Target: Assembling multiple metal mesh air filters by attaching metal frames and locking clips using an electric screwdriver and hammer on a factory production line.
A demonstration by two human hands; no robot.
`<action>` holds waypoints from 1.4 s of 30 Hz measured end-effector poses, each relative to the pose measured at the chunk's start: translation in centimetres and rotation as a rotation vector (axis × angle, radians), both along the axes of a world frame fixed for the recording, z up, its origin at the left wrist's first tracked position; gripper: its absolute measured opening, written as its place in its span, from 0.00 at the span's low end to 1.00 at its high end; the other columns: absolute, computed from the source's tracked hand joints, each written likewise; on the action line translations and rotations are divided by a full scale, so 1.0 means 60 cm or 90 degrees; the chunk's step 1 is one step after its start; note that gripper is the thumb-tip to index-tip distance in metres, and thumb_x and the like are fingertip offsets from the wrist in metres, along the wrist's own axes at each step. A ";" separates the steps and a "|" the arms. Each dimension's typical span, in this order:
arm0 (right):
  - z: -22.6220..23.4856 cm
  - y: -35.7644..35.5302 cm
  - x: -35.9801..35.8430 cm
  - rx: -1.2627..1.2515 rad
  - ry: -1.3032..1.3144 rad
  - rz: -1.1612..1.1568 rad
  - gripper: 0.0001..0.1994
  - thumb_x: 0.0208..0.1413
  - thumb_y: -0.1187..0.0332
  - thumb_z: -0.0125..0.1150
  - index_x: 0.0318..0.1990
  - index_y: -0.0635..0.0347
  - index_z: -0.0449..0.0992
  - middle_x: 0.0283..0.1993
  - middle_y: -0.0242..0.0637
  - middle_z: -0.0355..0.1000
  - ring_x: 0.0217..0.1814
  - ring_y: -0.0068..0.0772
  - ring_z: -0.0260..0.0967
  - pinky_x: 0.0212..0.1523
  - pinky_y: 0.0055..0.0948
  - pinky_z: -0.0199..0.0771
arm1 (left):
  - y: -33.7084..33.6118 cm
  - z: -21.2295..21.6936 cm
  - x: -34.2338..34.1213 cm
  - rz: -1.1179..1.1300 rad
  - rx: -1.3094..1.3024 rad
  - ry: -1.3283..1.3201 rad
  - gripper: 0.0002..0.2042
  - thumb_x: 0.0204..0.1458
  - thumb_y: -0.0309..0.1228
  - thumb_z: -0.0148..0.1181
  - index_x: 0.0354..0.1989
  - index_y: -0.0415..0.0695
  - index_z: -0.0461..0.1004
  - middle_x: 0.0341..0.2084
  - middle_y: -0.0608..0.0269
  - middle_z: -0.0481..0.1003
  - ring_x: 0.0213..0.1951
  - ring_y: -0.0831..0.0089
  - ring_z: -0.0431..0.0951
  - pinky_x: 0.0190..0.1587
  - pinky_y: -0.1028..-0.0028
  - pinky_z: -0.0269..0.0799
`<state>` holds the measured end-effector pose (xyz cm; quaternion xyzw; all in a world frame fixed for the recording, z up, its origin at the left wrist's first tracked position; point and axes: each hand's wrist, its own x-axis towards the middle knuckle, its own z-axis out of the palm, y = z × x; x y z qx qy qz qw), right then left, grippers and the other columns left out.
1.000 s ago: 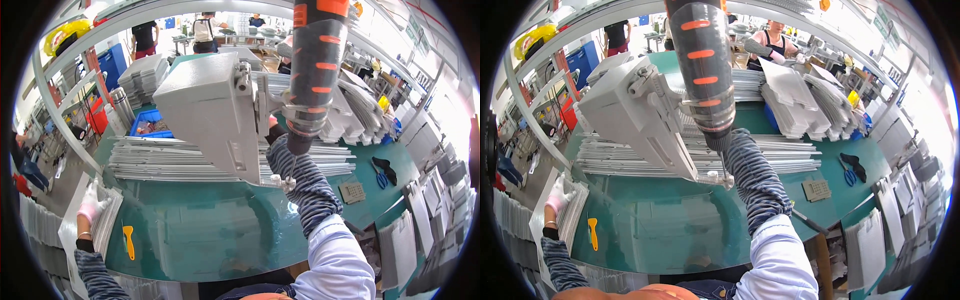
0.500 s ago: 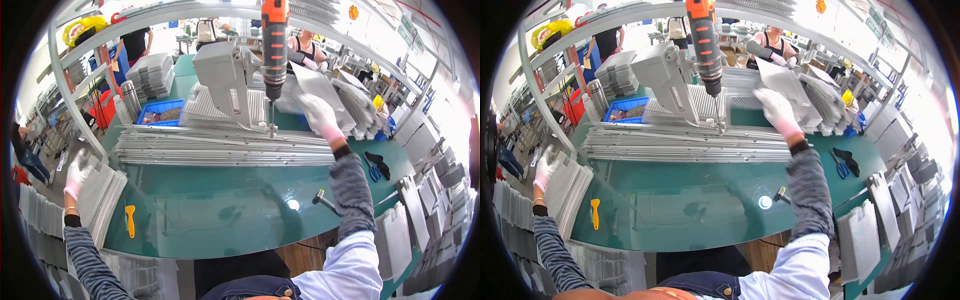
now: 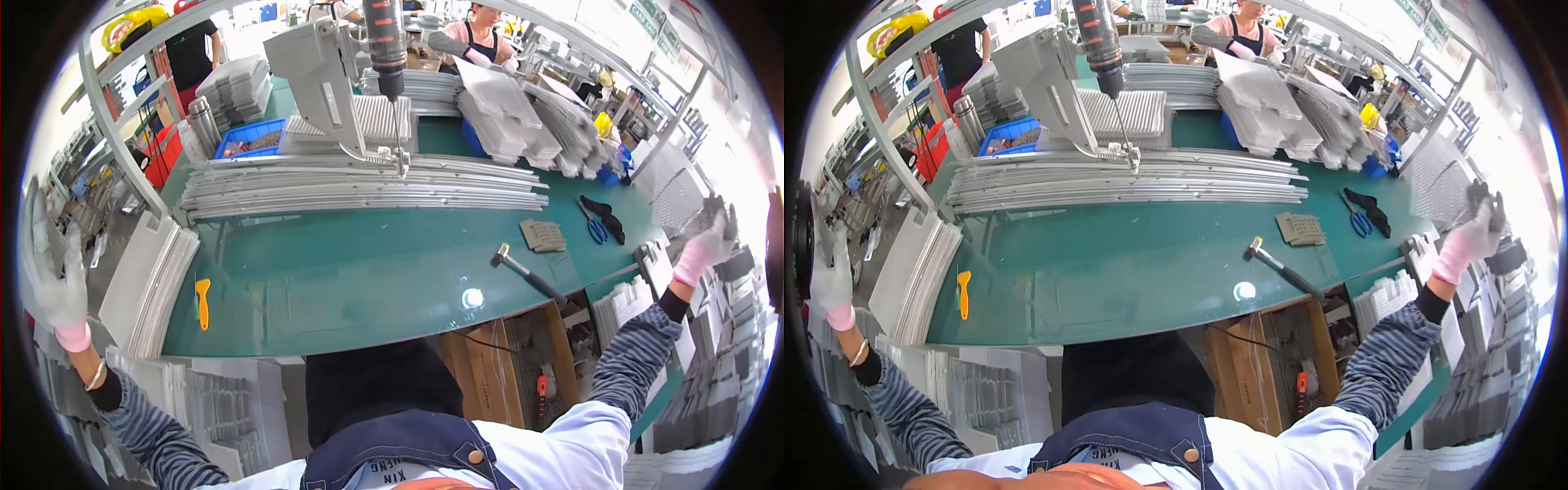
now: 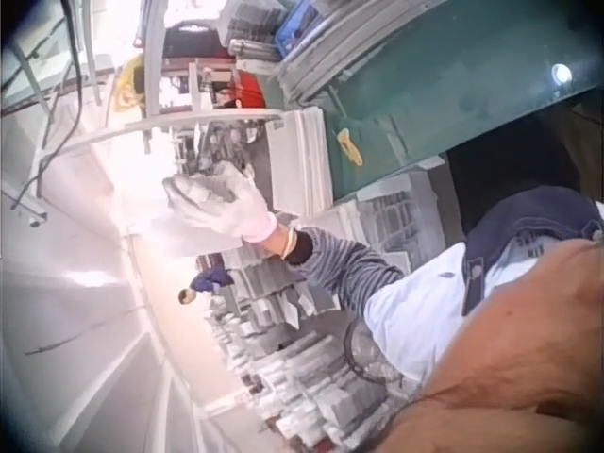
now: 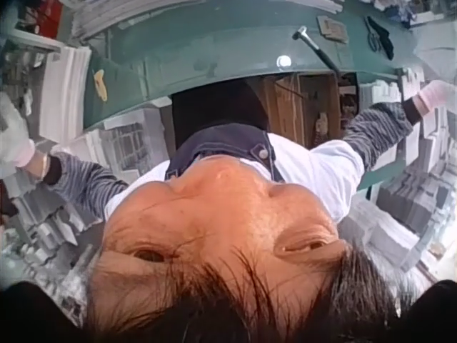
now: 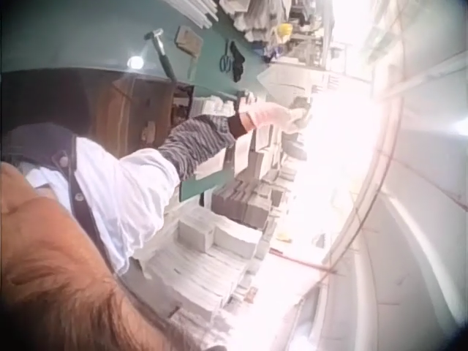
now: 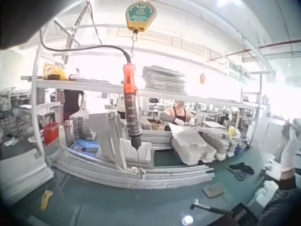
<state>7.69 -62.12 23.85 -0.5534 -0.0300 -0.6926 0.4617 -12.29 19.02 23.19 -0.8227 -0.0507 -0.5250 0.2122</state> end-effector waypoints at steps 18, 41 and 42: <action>-0.126 0.505 -0.095 -0.373 0.701 0.414 0.11 0.52 0.74 0.62 0.43 0.63 0.77 0.36 0.34 0.77 0.35 0.20 0.73 0.37 0.23 0.74 | -0.161 -0.553 0.351 -1.001 -1.724 0.232 0.24 0.68 0.47 0.37 0.59 0.43 0.68 0.49 0.49 0.74 0.47 0.56 0.76 0.52 0.58 0.73; -0.534 0.668 0.001 0.171 0.934 1.000 0.21 0.50 0.80 0.61 0.54 0.69 0.70 0.44 0.34 0.74 0.41 0.23 0.71 0.46 0.23 0.72 | -0.199 -0.541 0.352 -1.033 -1.431 0.305 0.24 0.67 0.43 0.41 0.63 0.36 0.59 0.49 0.44 0.74 0.49 0.57 0.76 0.52 0.62 0.75; -0.534 0.666 0.003 0.182 0.920 0.984 0.23 0.50 0.79 0.62 0.56 0.70 0.68 0.43 0.35 0.75 0.40 0.24 0.72 0.44 0.24 0.73 | -0.201 -0.541 0.356 -1.069 -1.475 0.309 0.23 0.66 0.39 0.45 0.64 0.37 0.58 0.51 0.43 0.73 0.52 0.57 0.75 0.54 0.62 0.73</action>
